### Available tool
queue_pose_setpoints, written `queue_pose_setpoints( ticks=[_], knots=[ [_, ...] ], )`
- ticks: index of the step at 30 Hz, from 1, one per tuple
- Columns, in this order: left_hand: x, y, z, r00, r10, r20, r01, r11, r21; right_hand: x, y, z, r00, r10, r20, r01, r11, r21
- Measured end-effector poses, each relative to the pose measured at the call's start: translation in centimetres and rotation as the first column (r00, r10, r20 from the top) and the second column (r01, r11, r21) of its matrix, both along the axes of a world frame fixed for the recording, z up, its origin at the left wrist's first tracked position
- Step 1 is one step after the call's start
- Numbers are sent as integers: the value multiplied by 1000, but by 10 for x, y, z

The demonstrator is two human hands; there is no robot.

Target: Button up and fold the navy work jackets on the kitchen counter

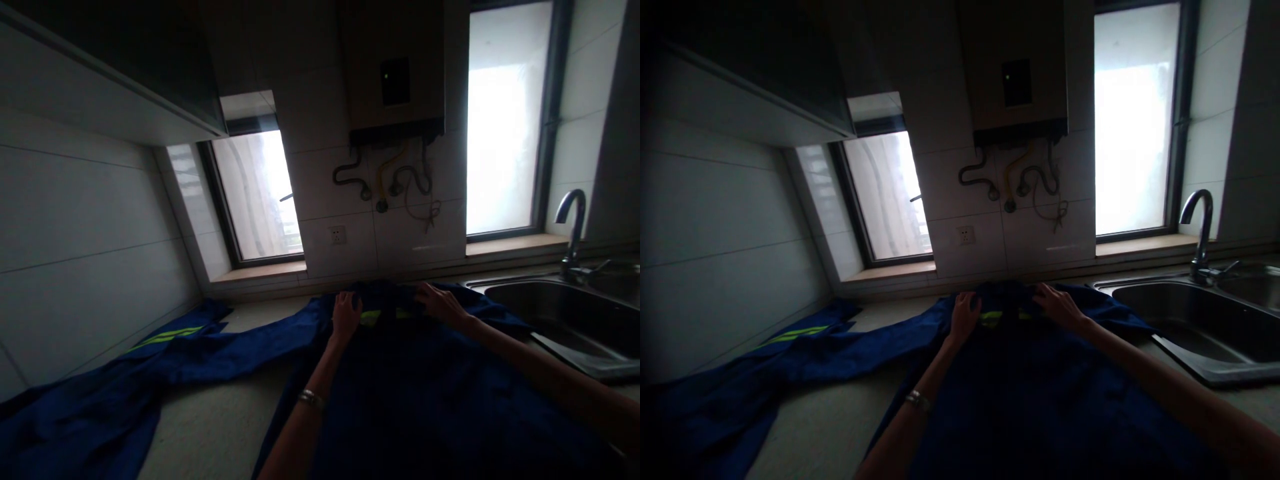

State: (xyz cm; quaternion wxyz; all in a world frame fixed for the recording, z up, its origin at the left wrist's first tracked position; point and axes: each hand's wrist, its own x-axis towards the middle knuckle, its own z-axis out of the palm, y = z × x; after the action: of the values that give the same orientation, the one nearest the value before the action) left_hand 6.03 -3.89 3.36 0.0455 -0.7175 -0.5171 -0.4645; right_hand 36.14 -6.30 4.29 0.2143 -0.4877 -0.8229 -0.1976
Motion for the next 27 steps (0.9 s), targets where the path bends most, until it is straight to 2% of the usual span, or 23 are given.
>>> queue_pose_setpoints(
  ticks=[2,4,6,8,10,13,17,19,20,23,25,27],
  knots=[
    [14,21,9,1000,0,5,1,983,-183,6,-18,-10,991,128,43,-128,992,0],
    [27,39,12,1000,-21,3,21,932,-362,8,-33,-22,972,234,36,-233,972,-45],
    [38,49,5,996,-84,-17,68,893,-445,7,-44,-37,954,296,-41,-298,947,-121],
    [45,50,-9,986,-161,-47,121,878,-464,4,-48,-53,943,288,-168,-321,922,-215],
    [47,44,-25,972,-223,-77,160,864,-477,3,-45,-66,924,214,-317,-317,892,-321],
    [44,32,-45,961,-256,-102,174,851,-495,3,-25,-77,852,-4,-524,-285,835,-470],
    [40,25,-54,970,-234,-68,175,862,-476,-1,11,-74,792,-219,-569,-232,755,-614],
    [39,25,-51,981,-195,-20,164,876,-454,-7,21,-68,806,-234,-543,-189,769,-611],
    [38,26,-48,986,-165,7,151,885,-441,-10,23,-64,824,-218,-522,-156,799,-581],
    [33,29,-34,993,-39,110,81,908,-411,-17,15,-43,911,-164,-378,-11,907,-421],
    [24,32,-20,983,32,179,43,917,-398,-18,4,-25,952,-166,-256,84,949,-304],
    [13,34,-6,971,70,229,24,924,-382,-14,-7,-6,974,-158,-164,125,972,-198]
  ],
)
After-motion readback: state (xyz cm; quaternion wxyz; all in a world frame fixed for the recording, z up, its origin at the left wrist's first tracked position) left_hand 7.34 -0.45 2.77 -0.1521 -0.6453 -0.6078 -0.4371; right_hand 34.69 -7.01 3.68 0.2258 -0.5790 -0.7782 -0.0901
